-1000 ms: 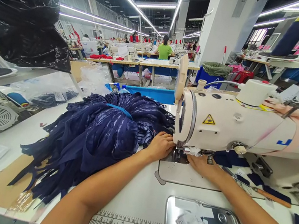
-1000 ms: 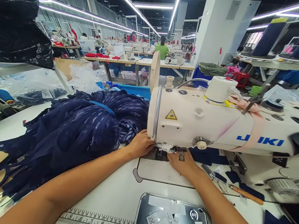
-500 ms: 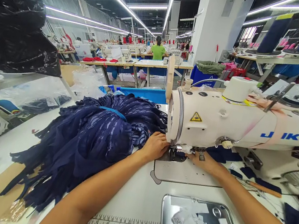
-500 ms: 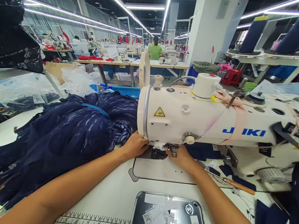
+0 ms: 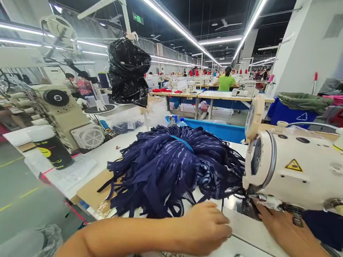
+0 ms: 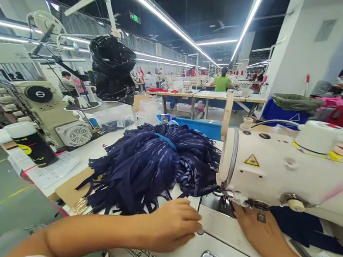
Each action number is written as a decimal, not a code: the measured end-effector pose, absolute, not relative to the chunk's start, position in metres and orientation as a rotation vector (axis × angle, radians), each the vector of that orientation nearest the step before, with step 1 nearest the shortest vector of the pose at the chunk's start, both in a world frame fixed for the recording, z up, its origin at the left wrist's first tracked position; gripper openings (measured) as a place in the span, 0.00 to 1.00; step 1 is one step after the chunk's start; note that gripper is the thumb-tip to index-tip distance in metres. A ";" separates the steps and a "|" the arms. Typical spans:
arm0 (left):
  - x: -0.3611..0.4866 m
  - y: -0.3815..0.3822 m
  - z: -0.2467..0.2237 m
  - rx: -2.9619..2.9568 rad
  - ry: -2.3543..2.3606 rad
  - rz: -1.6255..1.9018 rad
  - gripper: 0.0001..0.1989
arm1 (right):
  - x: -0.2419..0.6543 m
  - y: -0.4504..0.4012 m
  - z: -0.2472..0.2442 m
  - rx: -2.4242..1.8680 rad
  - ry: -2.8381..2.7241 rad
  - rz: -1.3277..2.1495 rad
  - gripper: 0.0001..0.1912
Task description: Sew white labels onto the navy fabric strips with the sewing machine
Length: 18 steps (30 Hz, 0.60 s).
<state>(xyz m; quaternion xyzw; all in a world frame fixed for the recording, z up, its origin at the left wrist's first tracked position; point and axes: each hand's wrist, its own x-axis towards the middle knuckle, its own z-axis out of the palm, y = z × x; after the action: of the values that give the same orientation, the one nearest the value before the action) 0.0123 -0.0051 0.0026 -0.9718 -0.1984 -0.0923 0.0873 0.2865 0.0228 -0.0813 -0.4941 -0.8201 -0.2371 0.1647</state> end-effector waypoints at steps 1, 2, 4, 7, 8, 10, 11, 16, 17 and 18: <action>-0.006 -0.009 0.012 -2.841 -0.640 -0.339 0.10 | 0.284 0.019 -0.078 -1.411 -2.352 -0.692 0.24; -0.025 -0.009 0.022 -2.771 -0.702 -0.424 0.11 | 0.281 0.015 -0.074 -1.406 -2.362 -0.697 0.25; -0.058 -0.001 0.040 -2.598 -0.878 -0.525 0.13 | 0.272 0.005 -0.064 -1.369 -2.398 -0.663 0.25; -0.086 0.013 0.060 -2.452 -1.008 -0.378 0.19 | 0.249 -0.013 -0.045 -1.279 -2.469 -0.460 0.19; -0.089 0.016 0.064 -2.440 -0.997 -0.290 0.21 | 0.239 -0.017 -0.039 -1.252 -2.479 -0.342 0.17; -0.087 0.020 0.065 -2.437 -0.946 -0.127 0.22 | 0.216 -0.023 -0.027 -1.208 -2.456 -0.073 0.16; -0.084 0.021 0.063 -2.436 -0.924 -0.067 0.21 | 0.204 -0.024 -0.022 -1.207 -2.426 0.055 0.16; -0.084 0.020 0.040 -2.508 -0.767 -0.083 0.15 | 0.149 -0.010 -0.005 -1.368 -2.194 0.487 0.21; -0.090 0.019 0.035 -2.532 -0.715 -0.180 0.16 | 0.141 -0.004 -0.002 -1.450 -2.147 0.519 0.20; -0.097 0.019 0.029 -2.552 -0.686 -0.271 0.17 | 0.135 0.003 0.002 -1.516 -2.109 0.515 0.19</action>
<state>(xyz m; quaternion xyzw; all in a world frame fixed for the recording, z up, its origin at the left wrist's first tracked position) -0.0974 0.0186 0.0294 -0.9326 -0.2508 -0.0990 0.2400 0.1348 0.0028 0.0019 -0.5550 -0.7725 0.1885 0.2444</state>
